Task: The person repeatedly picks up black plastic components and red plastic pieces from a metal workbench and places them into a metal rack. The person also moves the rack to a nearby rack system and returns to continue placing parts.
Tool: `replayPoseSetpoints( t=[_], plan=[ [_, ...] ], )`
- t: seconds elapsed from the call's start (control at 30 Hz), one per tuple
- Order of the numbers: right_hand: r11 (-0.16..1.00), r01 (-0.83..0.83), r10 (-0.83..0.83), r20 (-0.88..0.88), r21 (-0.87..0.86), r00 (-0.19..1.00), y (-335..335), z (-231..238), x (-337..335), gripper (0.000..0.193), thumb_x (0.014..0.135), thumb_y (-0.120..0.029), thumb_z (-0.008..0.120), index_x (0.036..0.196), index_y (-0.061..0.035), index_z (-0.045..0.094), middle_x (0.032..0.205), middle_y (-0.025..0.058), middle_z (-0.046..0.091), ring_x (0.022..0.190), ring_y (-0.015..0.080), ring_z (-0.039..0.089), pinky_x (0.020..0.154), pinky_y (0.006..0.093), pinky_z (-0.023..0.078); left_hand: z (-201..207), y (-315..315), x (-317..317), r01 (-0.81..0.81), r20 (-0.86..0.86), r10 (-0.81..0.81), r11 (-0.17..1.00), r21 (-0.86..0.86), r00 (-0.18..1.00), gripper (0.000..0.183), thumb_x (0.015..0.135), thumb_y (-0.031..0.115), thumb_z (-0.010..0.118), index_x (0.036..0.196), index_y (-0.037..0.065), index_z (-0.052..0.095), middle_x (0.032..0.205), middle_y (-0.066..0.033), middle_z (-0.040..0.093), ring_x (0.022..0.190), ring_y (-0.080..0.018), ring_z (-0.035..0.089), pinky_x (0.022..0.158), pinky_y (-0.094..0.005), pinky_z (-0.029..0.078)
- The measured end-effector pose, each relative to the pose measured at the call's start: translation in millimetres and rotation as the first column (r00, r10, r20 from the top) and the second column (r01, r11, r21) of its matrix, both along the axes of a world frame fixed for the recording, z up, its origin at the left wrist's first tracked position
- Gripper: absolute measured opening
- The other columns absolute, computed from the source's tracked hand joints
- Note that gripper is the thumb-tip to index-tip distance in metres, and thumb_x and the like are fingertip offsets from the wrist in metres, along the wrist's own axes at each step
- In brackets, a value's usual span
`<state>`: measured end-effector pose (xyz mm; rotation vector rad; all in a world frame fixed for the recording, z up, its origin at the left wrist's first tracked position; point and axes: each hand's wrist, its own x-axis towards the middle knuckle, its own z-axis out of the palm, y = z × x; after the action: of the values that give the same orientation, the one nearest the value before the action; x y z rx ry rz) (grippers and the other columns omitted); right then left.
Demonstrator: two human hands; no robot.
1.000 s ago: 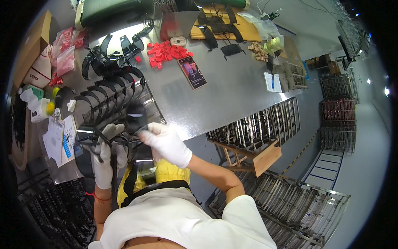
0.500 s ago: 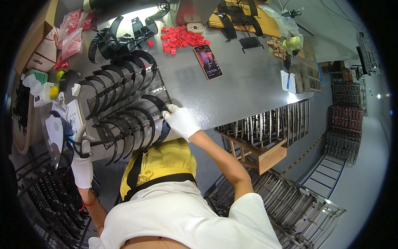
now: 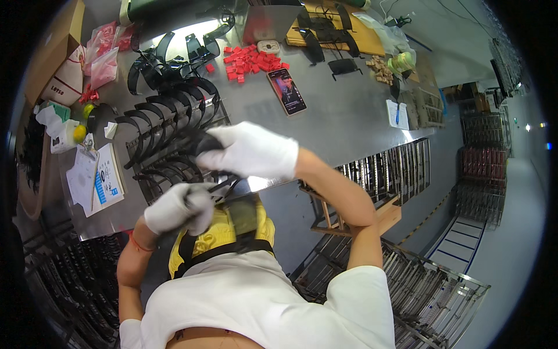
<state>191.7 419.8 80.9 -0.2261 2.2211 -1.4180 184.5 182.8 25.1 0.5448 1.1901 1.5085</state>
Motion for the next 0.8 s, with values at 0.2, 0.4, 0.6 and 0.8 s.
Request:
replayPoseSetpoints(
  t=[0.2,0.4,0.6,0.8],
  plan=[
    [0.792,0.121,-0.198,0.064,0.598,0.978,21.2,-89.4,-5.8,0.038,0.097,-0.041,0.053,0.114,-0.0090,0.064,0.091,0.0216,0.069,0.089,0.0395,0.066,0.078,0.0430,0.050,-47.5,-84.4,5.6,-0.793,0.672,0.681,0.564,-0.231,0.289,0.041,0.103,0.024,0.049,0.141,0.009,0.049,0.128,-0.0098,0.061,0.100,-0.0221,0.060,0.091,-0.0373,0.053],
    [0.718,0.052,0.046,-0.122,0.695,0.991,16.9,-144.2,-5.4,0.040,0.096,-0.042,0.051,0.109,-0.0061,0.063,0.084,0.0232,0.069,0.082,0.0416,0.067,0.073,0.0499,0.052,-46.6,-181.4,27.7,-0.928,0.590,0.801,0.135,-0.347,-0.104,0.021,0.101,0.014,0.053,0.117,0.004,0.062,0.106,-0.0112,0.068,0.109,-0.0280,0.062,0.109,-0.0467,0.041],
    [0.684,0.023,0.219,-0.235,0.729,0.947,10.9,-146.6,-7.0,0.033,0.093,-0.039,0.058,0.103,-0.0075,0.064,0.075,0.0197,0.067,0.071,0.0394,0.066,0.065,0.0497,0.051,44.7,-174.4,71.0,-0.863,-0.374,0.861,-0.135,0.486,-0.345,0.022,0.100,0.012,0.051,0.114,-0.005,0.055,0.109,-0.0187,0.062,0.106,-0.0310,0.061,0.104,-0.0471,0.046],
    [0.646,-0.001,0.120,-0.100,0.763,0.988,-3.5,-153.1,-11.1,0.043,0.099,-0.044,0.046,0.111,-0.0062,0.064,0.083,0.0223,0.070,0.080,0.0407,0.068,0.073,0.0495,0.053,153.4,-286.8,-56.8,-0.402,-0.401,0.036,-0.138,0.905,-0.915,0.031,0.092,0.016,0.060,0.113,-0.007,0.058,0.101,-0.0211,0.066,0.094,-0.0332,0.064,0.092,-0.0433,0.050]
  ],
)
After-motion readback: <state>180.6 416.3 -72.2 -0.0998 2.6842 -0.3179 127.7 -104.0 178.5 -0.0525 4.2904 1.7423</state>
